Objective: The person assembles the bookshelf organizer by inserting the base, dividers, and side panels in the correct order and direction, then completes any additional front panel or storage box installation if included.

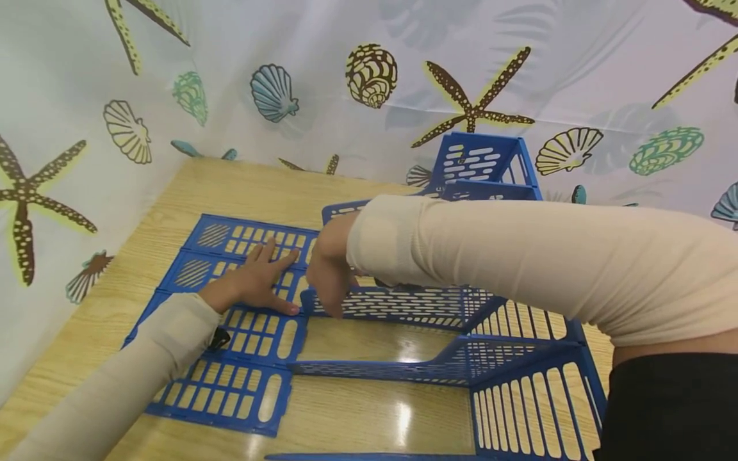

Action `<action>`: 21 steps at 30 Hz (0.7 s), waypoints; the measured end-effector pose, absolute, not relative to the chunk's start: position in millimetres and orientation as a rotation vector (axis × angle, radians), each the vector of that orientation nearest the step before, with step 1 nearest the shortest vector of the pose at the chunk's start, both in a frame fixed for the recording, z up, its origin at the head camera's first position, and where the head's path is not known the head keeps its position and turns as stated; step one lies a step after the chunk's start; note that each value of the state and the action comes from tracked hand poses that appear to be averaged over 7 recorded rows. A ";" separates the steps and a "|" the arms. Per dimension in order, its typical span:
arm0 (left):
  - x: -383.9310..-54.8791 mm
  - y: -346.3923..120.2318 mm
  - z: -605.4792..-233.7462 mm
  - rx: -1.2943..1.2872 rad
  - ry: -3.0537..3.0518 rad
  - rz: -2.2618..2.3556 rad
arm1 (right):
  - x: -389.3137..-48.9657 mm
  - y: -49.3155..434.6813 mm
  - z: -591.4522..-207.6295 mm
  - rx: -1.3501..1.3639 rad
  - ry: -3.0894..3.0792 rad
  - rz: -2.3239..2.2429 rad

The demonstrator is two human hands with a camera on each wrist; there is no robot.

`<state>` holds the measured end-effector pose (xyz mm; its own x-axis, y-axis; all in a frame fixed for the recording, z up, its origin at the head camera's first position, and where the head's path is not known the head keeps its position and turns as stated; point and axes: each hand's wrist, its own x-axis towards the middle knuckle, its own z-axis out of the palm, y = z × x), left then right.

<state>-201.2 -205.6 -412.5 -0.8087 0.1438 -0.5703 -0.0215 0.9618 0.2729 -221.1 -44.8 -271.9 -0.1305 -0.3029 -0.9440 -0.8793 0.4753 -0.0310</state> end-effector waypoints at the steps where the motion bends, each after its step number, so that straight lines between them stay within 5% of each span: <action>1: -200.5 -205.7 -412.4 0.084 2.489 0.352 | -220.5 -45.0 -272.2 -1.031 1.675 0.689; 15: -189.8 -225.7 -402.8 0.168 2.497 0.320 | -199.5 -32.7 -236.0 -1.094 1.770 0.563; 21: -177.2 -232.1 -405.3 0.152 2.489 0.306 | -190.2 -24.6 -250.6 -1.031 1.676 0.763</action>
<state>-177.2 -232.1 -405.3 -0.8016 0.1802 -0.5700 0.0368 0.9666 0.2538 -190.2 -24.6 -250.6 -0.1527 -0.2770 -0.9487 -0.8973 0.4411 0.0156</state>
